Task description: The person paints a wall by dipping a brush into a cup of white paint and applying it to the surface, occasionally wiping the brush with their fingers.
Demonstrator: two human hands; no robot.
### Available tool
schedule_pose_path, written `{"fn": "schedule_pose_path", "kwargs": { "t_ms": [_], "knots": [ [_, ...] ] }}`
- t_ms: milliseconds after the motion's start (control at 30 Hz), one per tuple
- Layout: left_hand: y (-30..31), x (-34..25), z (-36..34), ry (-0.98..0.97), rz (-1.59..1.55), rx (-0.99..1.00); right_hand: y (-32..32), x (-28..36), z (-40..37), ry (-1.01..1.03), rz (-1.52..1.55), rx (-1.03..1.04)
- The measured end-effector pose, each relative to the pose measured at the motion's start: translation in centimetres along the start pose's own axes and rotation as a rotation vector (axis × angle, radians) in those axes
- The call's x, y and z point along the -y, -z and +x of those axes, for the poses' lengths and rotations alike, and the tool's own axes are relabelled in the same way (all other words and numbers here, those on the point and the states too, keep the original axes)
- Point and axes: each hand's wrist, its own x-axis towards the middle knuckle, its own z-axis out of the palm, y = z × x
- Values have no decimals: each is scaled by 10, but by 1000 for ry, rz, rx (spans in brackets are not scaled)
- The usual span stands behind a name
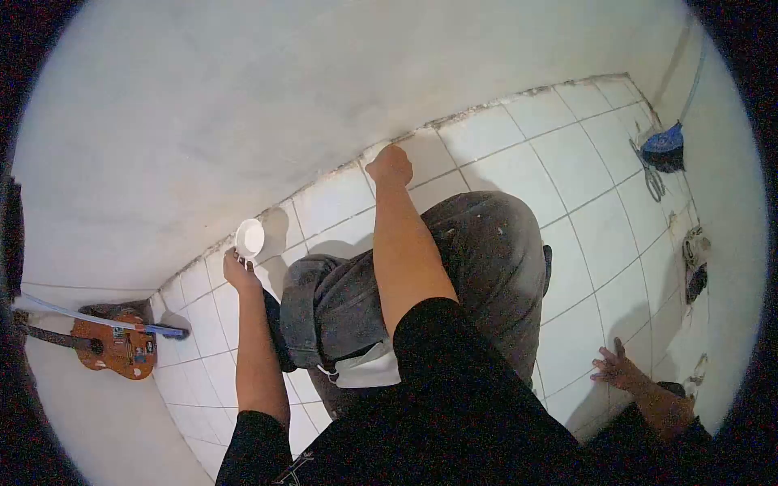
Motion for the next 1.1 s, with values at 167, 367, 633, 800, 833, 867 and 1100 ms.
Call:
{"fn": "schedule_pose_path", "kwargs": {
  "t_ms": [167, 367, 633, 800, 833, 867, 1100],
  "knots": [
    [-1, 0, 0, 6, 7, -11, 3, 0, -3, 25, -3, 12],
    [-7, -6, -6, 16, 29, -3, -2, -3, 1, 72, 10, 11],
    [-7, -5, -5, 13, 52, -8, -1, 3, 8, 167, 123, -66],
    [-2, -6, -5, 8, -6, 11, 2, -4, 4, 233, 155, -124],
    [-4, -8, -7, -6, -5, -11, 4, -7, 3, 239, 154, -127],
    [-5, -10, -10, -19, -6, -32, 5, -11, 0, 251, 155, -145],
    [1, -14, -17, -55, -71, -26, 14, -17, -12, 260, 128, -224]
  ]
}}
